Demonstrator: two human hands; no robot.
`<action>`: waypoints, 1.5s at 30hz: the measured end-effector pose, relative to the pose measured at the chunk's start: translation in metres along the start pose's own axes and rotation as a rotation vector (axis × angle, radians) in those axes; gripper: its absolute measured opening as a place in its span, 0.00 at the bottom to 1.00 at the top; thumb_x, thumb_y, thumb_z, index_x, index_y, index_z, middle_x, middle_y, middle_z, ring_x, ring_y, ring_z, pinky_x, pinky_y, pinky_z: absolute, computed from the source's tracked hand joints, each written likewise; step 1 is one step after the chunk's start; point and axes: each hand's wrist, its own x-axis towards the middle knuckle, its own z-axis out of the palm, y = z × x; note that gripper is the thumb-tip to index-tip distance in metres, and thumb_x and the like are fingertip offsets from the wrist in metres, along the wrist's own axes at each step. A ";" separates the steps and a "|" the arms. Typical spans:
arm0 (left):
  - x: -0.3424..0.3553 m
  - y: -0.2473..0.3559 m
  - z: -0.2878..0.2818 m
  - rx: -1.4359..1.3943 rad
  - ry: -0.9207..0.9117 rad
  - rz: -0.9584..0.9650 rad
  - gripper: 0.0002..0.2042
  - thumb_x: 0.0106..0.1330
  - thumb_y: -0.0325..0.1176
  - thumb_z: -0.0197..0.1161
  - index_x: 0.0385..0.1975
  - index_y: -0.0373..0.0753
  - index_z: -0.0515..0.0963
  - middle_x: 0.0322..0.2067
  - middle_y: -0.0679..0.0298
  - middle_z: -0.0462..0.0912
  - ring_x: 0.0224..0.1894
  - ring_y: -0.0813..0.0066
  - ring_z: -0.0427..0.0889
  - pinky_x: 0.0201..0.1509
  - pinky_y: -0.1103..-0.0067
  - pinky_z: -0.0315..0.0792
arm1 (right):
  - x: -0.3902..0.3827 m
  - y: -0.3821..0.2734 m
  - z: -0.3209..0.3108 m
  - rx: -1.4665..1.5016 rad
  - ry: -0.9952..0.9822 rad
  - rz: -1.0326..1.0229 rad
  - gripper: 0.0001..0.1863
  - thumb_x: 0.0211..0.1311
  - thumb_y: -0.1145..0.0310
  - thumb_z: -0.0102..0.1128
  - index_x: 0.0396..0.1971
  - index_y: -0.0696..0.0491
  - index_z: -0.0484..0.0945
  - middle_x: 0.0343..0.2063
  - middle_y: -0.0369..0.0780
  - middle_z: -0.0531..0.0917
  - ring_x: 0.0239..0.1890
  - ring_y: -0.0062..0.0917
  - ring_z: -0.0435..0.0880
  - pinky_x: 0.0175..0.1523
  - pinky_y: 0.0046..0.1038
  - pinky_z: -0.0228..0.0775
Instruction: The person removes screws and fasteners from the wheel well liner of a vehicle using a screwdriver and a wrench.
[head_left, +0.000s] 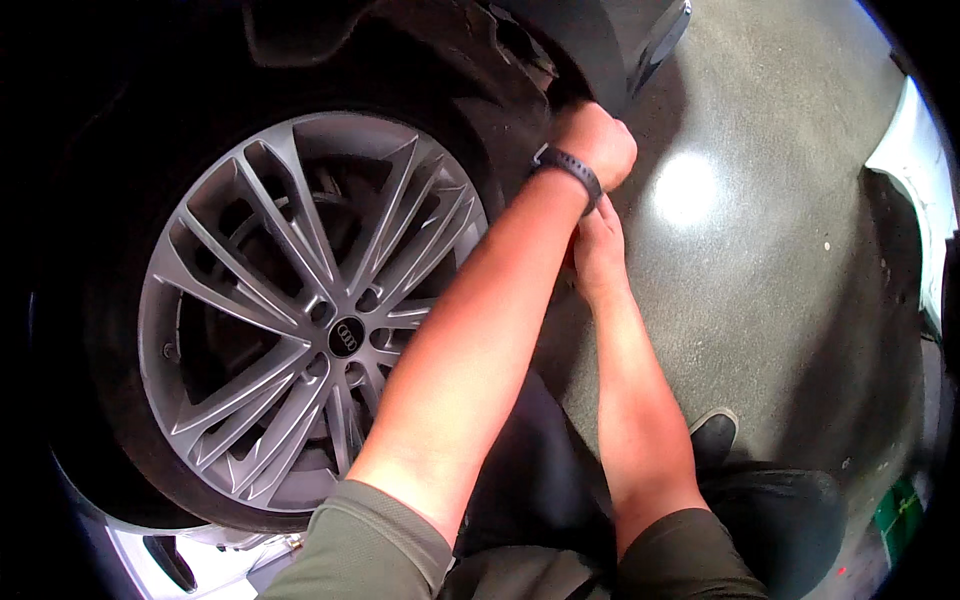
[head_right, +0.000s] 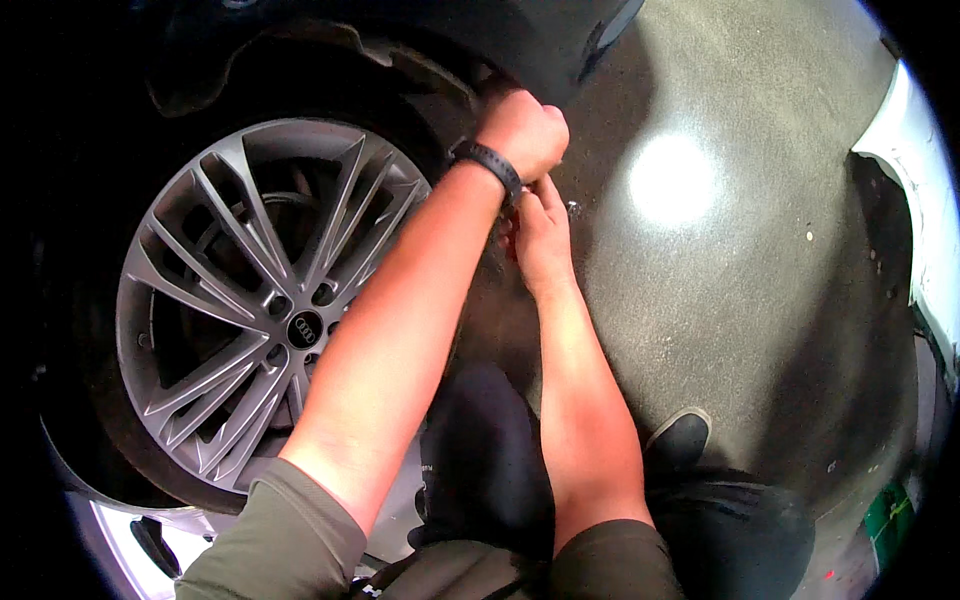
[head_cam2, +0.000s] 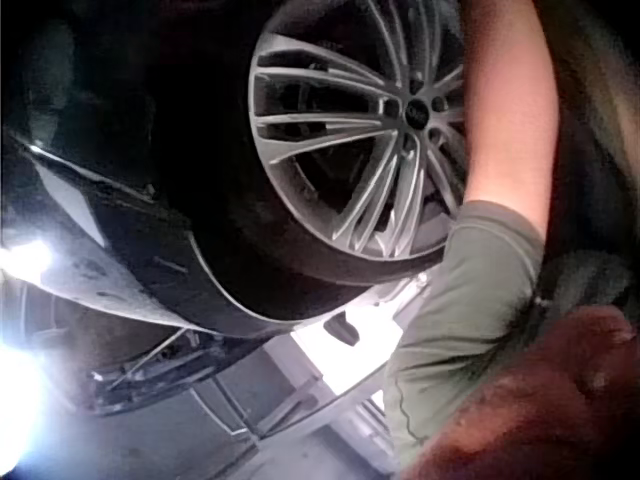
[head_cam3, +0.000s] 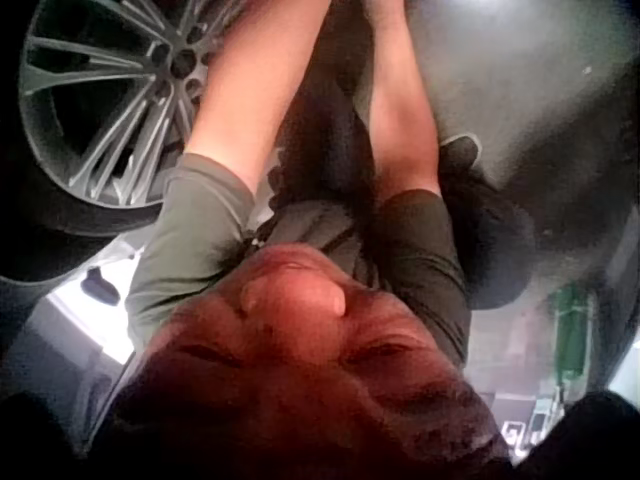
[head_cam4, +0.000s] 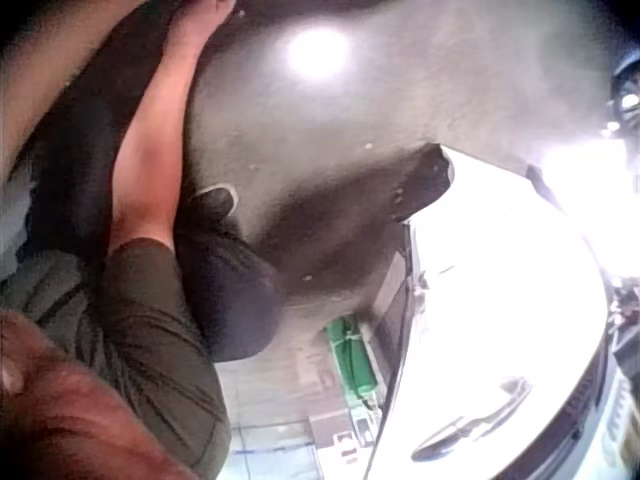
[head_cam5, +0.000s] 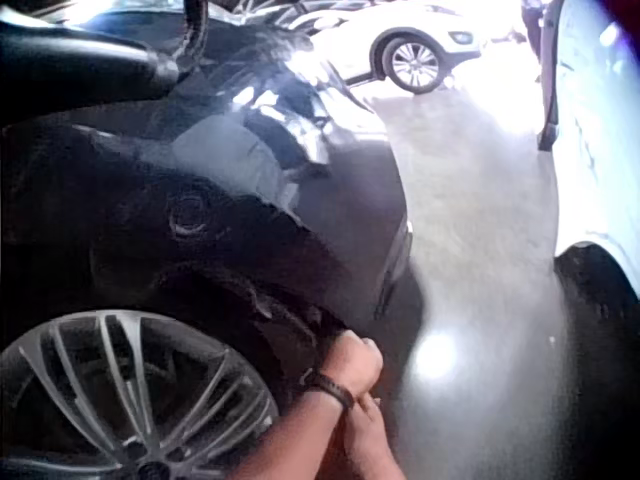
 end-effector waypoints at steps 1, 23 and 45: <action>0.002 -0.004 -0.004 0.110 -0.081 0.108 0.13 0.65 0.33 0.58 0.44 0.42 0.88 0.46 0.61 0.89 0.48 0.62 0.88 0.48 0.70 0.80 | -0.004 -0.002 0.000 0.059 -0.014 0.038 0.16 0.71 0.73 0.44 0.55 0.47 0.72 0.27 0.30 0.74 0.22 0.13 0.70 0.25 0.20 0.67; -0.054 -0.006 0.030 -0.795 0.381 -0.317 0.32 0.59 0.19 0.57 0.67 0.37 0.63 0.67 0.48 0.67 0.61 0.43 0.74 0.65 0.62 0.72 | -0.032 0.022 0.019 -0.098 0.088 -0.100 0.26 0.75 0.67 0.53 0.70 0.52 0.66 0.39 0.32 0.81 0.29 0.12 0.76 0.34 0.18 0.71; -0.063 -0.010 0.064 -0.758 0.518 -0.207 0.12 0.59 0.25 0.58 0.43 0.34 0.72 0.68 0.47 0.66 0.54 0.40 0.78 0.56 0.58 0.75 | -0.135 -0.153 0.068 -1.019 0.124 -0.374 0.19 0.63 0.76 0.54 0.54 0.61 0.76 0.41 0.48 0.85 0.46 0.31 0.84 0.55 0.30 0.74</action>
